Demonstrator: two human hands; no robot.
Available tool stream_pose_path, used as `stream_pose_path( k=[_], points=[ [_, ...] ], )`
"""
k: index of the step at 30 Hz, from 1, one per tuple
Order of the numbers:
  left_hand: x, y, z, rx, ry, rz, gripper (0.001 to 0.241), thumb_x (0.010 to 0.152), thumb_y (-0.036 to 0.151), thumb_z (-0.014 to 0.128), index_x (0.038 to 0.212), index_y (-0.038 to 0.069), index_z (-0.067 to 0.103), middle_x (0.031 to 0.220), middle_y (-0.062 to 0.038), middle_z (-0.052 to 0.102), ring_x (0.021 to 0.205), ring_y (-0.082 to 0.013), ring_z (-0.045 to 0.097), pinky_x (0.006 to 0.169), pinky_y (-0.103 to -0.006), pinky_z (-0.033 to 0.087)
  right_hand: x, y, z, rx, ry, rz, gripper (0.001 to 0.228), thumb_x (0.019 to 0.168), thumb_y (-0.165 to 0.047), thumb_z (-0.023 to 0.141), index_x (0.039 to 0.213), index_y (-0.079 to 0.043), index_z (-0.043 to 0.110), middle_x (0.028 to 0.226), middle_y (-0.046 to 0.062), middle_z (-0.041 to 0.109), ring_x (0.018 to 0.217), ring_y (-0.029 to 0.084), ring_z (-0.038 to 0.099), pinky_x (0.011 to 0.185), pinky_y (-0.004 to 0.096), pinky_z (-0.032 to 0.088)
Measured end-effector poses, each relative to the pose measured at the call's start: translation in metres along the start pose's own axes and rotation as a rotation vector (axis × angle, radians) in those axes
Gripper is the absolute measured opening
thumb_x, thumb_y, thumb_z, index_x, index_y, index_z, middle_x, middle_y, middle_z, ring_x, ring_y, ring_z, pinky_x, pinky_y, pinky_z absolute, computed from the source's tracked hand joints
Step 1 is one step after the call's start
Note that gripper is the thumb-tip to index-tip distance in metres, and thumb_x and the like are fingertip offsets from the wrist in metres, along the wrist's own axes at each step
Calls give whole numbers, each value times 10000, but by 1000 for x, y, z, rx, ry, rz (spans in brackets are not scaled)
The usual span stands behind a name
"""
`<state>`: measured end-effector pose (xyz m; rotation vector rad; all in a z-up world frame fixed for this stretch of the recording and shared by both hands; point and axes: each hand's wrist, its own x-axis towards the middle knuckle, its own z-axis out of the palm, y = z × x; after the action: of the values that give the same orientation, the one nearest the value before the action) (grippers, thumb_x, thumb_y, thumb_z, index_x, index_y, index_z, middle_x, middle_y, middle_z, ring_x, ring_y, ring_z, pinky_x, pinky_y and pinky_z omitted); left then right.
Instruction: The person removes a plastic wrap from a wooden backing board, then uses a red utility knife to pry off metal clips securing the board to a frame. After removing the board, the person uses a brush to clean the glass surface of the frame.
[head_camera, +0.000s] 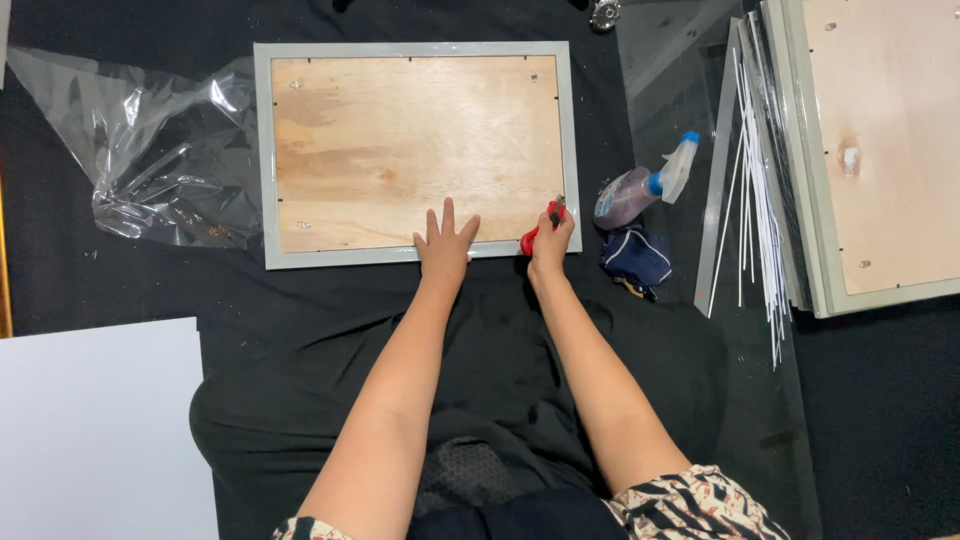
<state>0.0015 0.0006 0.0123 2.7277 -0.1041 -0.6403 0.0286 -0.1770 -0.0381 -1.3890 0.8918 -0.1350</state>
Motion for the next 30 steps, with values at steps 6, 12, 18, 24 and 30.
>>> stream_pose_path(
  k=[6,12,18,24,30],
  points=[
    [4,-1,4,-3,-16,-10,813,902,96,787,1577,324,396,1722,-187,39,1542,-496,134,1102,-796,268,72,26,-28,468,-172,304,79,1053,-187,577,1062,-115,544,712,37,477,562,120,521,470,174,437],
    [0,1,-1,9,-19,-14,803,916,106,778,1581,328,387,1723,-185,39,1543,-490,143,1108,-783,280,79,16,-40,426,-214,347,96,1027,-155,629,1013,-66,596,712,101,536,566,133,526,464,195,441],
    [3,0,-1,-12,-49,-28,794,923,121,766,1578,347,379,1728,-161,24,1555,-472,111,1128,-775,253,86,-3,-64,915,-318,709,190,1013,-129,645,1131,18,626,811,126,557,602,100,503,468,124,446],
    [3,1,-4,0,-81,-45,794,934,139,755,1586,361,361,1734,-146,2,1562,-460,94,1146,-763,241,93,4,-72,630,-444,612,268,1029,-191,634,1205,10,624,849,102,582,621,50,502,483,84,439],
    [8,-4,6,-8,-65,-41,781,944,172,744,1589,378,355,1736,-131,-5,1566,-449,90,1160,-747,236,78,-43,-87,1011,-429,932,282,960,-42,685,1171,72,537,873,180,545,590,116,513,442,123,443]
  ],
)
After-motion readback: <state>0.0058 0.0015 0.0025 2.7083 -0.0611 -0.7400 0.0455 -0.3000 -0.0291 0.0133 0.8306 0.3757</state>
